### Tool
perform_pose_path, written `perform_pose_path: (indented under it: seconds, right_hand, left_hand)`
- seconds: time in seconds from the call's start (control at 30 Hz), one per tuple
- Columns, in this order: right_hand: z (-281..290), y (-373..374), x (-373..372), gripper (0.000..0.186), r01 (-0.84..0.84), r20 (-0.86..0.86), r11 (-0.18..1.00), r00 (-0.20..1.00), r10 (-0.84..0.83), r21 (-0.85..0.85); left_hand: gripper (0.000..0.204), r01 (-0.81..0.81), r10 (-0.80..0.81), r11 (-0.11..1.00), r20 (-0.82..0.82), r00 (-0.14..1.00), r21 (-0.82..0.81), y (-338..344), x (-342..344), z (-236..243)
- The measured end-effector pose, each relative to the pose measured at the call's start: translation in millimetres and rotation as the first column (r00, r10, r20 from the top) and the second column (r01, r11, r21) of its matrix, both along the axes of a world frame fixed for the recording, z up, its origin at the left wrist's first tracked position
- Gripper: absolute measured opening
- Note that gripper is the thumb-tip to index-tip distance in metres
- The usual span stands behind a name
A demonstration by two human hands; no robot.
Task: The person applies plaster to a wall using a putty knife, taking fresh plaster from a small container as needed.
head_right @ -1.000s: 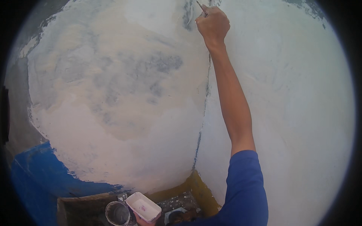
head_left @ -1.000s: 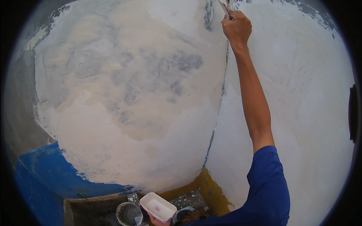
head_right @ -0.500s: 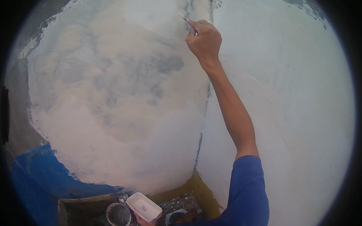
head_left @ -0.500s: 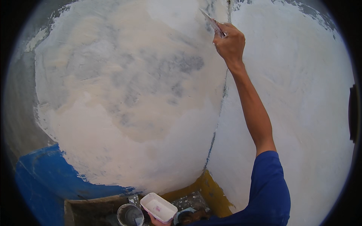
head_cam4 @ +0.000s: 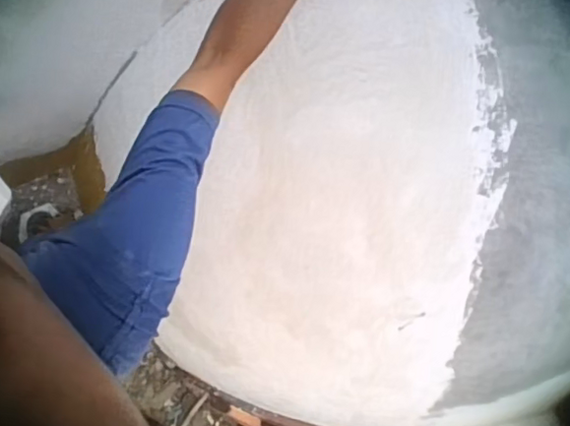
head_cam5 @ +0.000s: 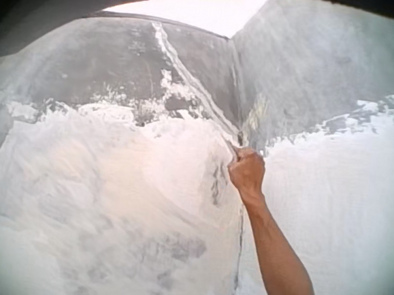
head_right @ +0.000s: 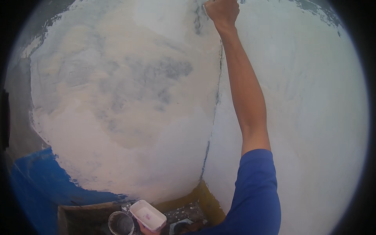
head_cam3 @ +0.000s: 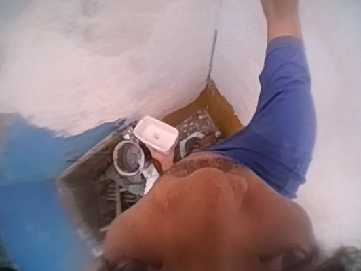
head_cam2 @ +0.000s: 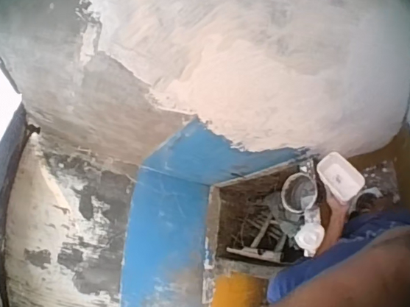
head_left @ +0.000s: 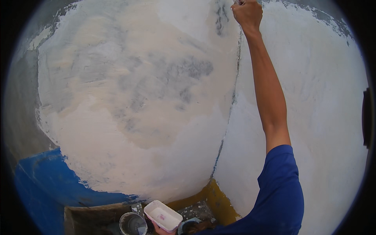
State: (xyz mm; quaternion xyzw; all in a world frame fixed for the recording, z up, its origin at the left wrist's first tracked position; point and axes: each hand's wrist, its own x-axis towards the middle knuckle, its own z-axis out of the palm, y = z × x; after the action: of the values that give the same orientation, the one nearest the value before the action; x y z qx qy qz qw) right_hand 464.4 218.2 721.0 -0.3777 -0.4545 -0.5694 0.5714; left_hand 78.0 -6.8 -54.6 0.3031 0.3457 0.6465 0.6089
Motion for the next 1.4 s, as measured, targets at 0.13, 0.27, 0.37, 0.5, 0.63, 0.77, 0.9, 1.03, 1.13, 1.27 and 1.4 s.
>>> perform_pose_path:
  seconds: [0.13,0.27,0.37,0.5,0.63,0.77,0.9,1.03,1.13,1.27,1.4]
  right_hand:
    - [61.3,21.1,42.7,0.024,0.137,0.027,0.990,0.990,-0.136,-0.023]
    - [25.9,36.8,44.8,0.027,0.121,0.141,0.992,0.982,-0.123,0.022]
    - [-35.9,12.8,6.4,0.038,0.149,0.004,0.967,0.988,-0.151,-0.209]
    - [-115.0,2.3,-16.9,0.034,0.121,0.088,0.968,0.991,-0.104,-0.221]
    - [-125.6,-6.7,-7.1,0.028,-0.013,0.095,0.992,0.995,0.025,-0.124]
    - [-59.7,-7.6,20.6,0.033,-0.018,0.000,0.999,1.000,0.018,-0.050]
    - [-57.1,0.1,6.0,0.038,0.049,-0.194,0.972,0.976,-0.096,-0.231]
    - [-149.0,6.2,-10.2,0.033,0.025,-0.006,0.986,1.000,-0.027,-0.166]
    - [-179.8,-7.4,-19.0,0.031,-0.033,-0.037,0.970,0.999,0.025,-0.242]
    - [-130.0,-29.1,-19.9,0.026,-0.080,-0.155,0.979,0.987,0.052,-0.186]
    - [-96.5,-31.1,-6.8,0.030,-0.108,-0.290,0.972,0.956,0.043,-0.211]
  left_hand:
    - [0.068,0.056,-0.048,0.998,0.227,0.973,-0.030,7.0,-8.7,-12.0]
    - [0.066,0.154,-0.056,0.983,0.644,0.763,-0.097,5.4,-2.6,0.5]
    - [0.067,0.108,0.014,0.976,0.549,0.836,-0.189,0.4,-1.1,19.7]
    - [0.067,0.115,0.078,0.951,0.583,0.809,-0.287,-3.2,1.3,31.3]
    - [0.068,0.152,0.057,0.955,0.659,0.750,-0.255,-0.6,-3.1,26.8]
    - [0.071,0.117,0.066,0.958,0.597,0.799,-0.263,-2.2,-3.7,31.2]
    - [0.072,0.097,0.083,0.963,0.618,0.782,-0.252,-1.5,-2.6,24.5]
    - [0.071,0.140,0.046,0.963,0.651,0.758,-0.231,-4.0,3.5,28.9]
    - [0.069,0.119,-0.035,0.989,0.658,0.752,-0.083,0.0,9.5,54.3]
    - [0.070,0.108,-0.015,0.989,0.646,0.764,-0.105,2.7,-4.5,25.6]
    - [0.069,0.107,0.044,0.977,0.661,0.749,-0.186,3.7,-13.4,19.7]
